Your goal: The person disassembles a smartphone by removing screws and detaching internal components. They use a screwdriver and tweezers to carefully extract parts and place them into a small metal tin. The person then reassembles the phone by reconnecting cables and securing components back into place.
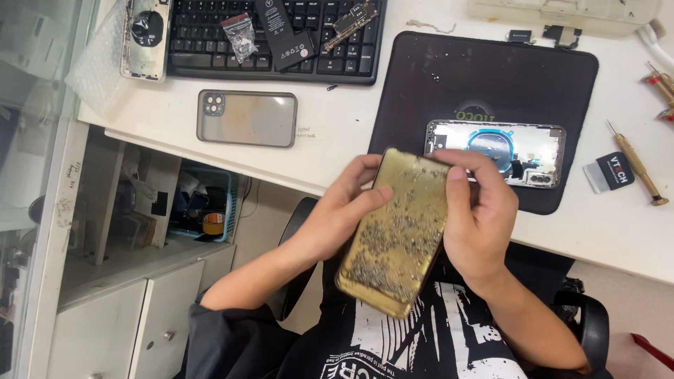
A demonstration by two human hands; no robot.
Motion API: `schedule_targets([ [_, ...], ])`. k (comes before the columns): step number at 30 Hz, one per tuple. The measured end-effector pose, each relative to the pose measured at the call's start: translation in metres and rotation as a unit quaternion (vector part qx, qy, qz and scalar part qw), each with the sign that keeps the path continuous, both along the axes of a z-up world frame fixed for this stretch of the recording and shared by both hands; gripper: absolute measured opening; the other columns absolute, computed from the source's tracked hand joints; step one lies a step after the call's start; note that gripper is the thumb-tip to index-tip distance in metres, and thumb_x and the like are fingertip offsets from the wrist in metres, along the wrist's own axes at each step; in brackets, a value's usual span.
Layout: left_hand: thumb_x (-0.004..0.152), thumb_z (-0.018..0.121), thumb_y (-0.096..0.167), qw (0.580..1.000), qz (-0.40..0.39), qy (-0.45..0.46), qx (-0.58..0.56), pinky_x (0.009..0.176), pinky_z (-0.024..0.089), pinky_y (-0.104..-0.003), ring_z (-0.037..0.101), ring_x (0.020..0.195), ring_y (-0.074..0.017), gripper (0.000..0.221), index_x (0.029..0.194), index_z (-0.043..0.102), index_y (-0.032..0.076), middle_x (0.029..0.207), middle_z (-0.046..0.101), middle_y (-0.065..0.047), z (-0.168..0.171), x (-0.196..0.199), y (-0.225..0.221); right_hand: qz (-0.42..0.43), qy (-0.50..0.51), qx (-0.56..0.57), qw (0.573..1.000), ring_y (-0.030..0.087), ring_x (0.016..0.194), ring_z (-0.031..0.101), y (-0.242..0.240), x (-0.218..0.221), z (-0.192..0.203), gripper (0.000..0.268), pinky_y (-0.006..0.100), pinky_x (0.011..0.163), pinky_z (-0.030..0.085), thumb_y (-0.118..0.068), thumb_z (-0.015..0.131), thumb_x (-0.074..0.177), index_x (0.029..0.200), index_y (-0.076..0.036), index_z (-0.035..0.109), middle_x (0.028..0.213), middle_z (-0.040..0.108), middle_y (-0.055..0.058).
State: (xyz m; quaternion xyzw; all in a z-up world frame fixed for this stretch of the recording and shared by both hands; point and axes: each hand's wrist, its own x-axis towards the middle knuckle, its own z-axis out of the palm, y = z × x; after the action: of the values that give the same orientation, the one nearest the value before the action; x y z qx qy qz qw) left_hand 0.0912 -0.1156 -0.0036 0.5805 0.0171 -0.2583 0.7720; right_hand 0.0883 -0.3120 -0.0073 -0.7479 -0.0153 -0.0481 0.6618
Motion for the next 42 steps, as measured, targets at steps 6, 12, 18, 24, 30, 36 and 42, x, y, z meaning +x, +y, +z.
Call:
schedule_targets([
  [6,0.063,0.093,0.051,0.829,-0.039,-0.348,0.435,0.101,0.048,-0.048,0.050,0.129,-0.0475,0.127,0.149,0.024,-0.013,0.145,0.036,-0.033,0.046,-0.007,0.026,-0.074,-0.128,-0.136,0.980,0.017,0.105,0.067,0.020,0.036,-0.007,0.020,0.028,0.093,0.052,0.000,0.048,0.117,0.126,0.004,0.065,0.118,0.069,0.014],
  [12,0.064,0.091,0.025,0.809,-0.016,-0.339,0.480,0.107,0.047,-0.047,0.050,0.128,-0.0467,0.113,0.151,0.029,-0.010,0.140,0.039,-0.030,0.023,0.008,0.033,-0.049,-0.083,-0.155,0.983,0.023,0.105,0.067,0.041,0.042,0.006,0.027,0.033,0.087,0.054,-0.005,0.053,0.112,0.136,0.004,0.060,0.129,0.064,0.017],
  [18,0.065,0.090,0.017,0.833,-0.072,-0.312,0.451,0.110,0.045,-0.044,0.049,0.132,-0.0407,0.099,0.148,0.041,-0.006,0.139,0.043,-0.022,0.022,0.046,0.069,0.017,-0.182,-0.301,0.936,0.039,0.123,0.061,0.011,0.031,0.031,0.046,0.043,0.101,0.052,-0.003,0.069,0.090,0.131,0.013,0.056,0.134,0.059,0.027],
  [24,0.059,0.094,0.019,0.791,-0.123,-0.337,0.495,0.109,0.040,-0.046,0.042,0.131,-0.0413,0.107,0.147,0.040,-0.007,0.138,0.041,-0.023,0.023,0.060,0.078,-0.027,-0.153,-0.388,0.909,0.029,0.127,0.061,-0.102,0.020,0.032,0.032,0.035,0.111,0.051,0.002,0.074,0.105,0.135,0.004,0.061,0.142,0.060,0.018],
  [30,0.056,0.094,0.023,0.767,-0.168,-0.375,0.493,0.113,0.034,-0.050,0.040,0.134,-0.0414,0.112,0.150,0.039,-0.006,0.145,0.042,-0.019,0.029,0.069,0.083,0.066,-0.167,-0.533,0.827,0.034,0.123,0.061,-0.137,0.038,0.026,0.037,0.043,0.103,0.053,-0.001,0.084,0.078,0.113,0.005,0.074,0.127,0.068,0.016],
  [36,0.060,0.092,0.021,0.764,-0.179,-0.386,0.485,0.114,0.033,-0.050,0.039,0.138,-0.0400,0.107,0.151,0.040,0.000,0.150,0.043,-0.016,0.031,0.072,0.081,0.091,-0.174,-0.508,0.839,0.031,0.122,0.060,-0.136,0.040,0.020,0.037,0.041,0.101,0.053,-0.003,0.086,0.077,0.113,-0.001,0.077,0.130,0.069,0.015],
  [42,0.063,0.090,0.023,0.732,-0.172,-0.429,0.500,0.116,0.030,-0.052,0.037,0.140,-0.0398,0.103,0.151,0.041,0.001,0.152,0.041,-0.018,0.033,0.079,0.074,0.182,-0.295,-0.444,0.826,0.030,0.104,0.056,-0.103,0.042,0.022,0.026,0.050,0.097,0.050,-0.010,0.085,0.075,0.100,-0.008,0.079,0.110,0.067,0.010],
])
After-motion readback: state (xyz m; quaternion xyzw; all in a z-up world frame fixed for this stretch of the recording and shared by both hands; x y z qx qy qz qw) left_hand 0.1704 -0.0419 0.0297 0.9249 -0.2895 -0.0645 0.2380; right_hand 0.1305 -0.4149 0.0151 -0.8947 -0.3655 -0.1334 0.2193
